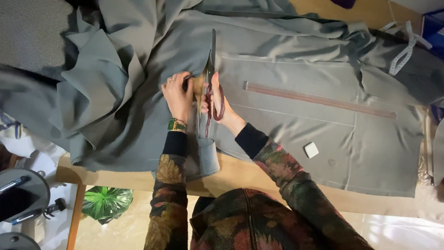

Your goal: Cutting grey fabric with large tailor scissors along pre-marked lines on a cutting table.

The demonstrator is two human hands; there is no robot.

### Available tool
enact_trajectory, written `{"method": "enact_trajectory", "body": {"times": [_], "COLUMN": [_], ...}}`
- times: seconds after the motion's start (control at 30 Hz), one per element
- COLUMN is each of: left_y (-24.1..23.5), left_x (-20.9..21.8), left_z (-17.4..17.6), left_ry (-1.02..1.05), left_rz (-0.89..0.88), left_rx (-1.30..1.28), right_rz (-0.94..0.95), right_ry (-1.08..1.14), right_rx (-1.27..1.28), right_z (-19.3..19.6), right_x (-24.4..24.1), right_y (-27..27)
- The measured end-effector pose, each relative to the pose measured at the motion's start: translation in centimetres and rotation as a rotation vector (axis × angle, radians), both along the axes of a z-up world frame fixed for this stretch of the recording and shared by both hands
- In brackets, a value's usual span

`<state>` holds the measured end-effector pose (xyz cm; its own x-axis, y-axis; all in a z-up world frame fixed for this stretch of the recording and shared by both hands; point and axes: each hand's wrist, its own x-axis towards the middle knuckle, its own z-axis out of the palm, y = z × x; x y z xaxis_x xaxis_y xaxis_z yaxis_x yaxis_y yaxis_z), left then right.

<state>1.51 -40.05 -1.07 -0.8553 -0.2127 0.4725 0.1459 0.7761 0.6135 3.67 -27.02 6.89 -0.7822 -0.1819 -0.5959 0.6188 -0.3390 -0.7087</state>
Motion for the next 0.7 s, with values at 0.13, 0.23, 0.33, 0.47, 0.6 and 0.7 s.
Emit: {"method": "enact_trajectory", "body": {"times": [0.13,0.23,0.33,0.47,0.6,0.7], "left_y": [-0.1,-0.1,-0.1,-0.2,-0.1,-0.1], "left_x": [-0.1,0.0,0.0,0.1,0.0,0.0], "left_z": [-0.4,-0.2,0.0,0.4,0.5,0.0], "left_ry": [-0.004,-0.003,-0.003,0.001,0.002,0.004], "left_rz": [-0.013,-0.026,-0.036,-0.043,-0.042,-0.037], "left_rx": [0.026,0.044,0.052,0.053,0.056,0.061], "right_rz": [-0.001,-0.009,-0.023,-0.016,-0.022,-0.030], "right_ry": [-0.002,-0.021,-0.042,-0.052,-0.064,-0.077], "right_rx": [-0.020,-0.023,-0.019,-0.016,-0.017,0.002], "right_z": [-0.8,-1.3,-0.9,-1.1,-1.2,-0.8], "right_x": [-0.7,-1.3,-1.5,-1.8,-1.9,-1.9], "right_y": [-0.5,-0.7,-0.9,-1.0,-1.0,-1.0]}}
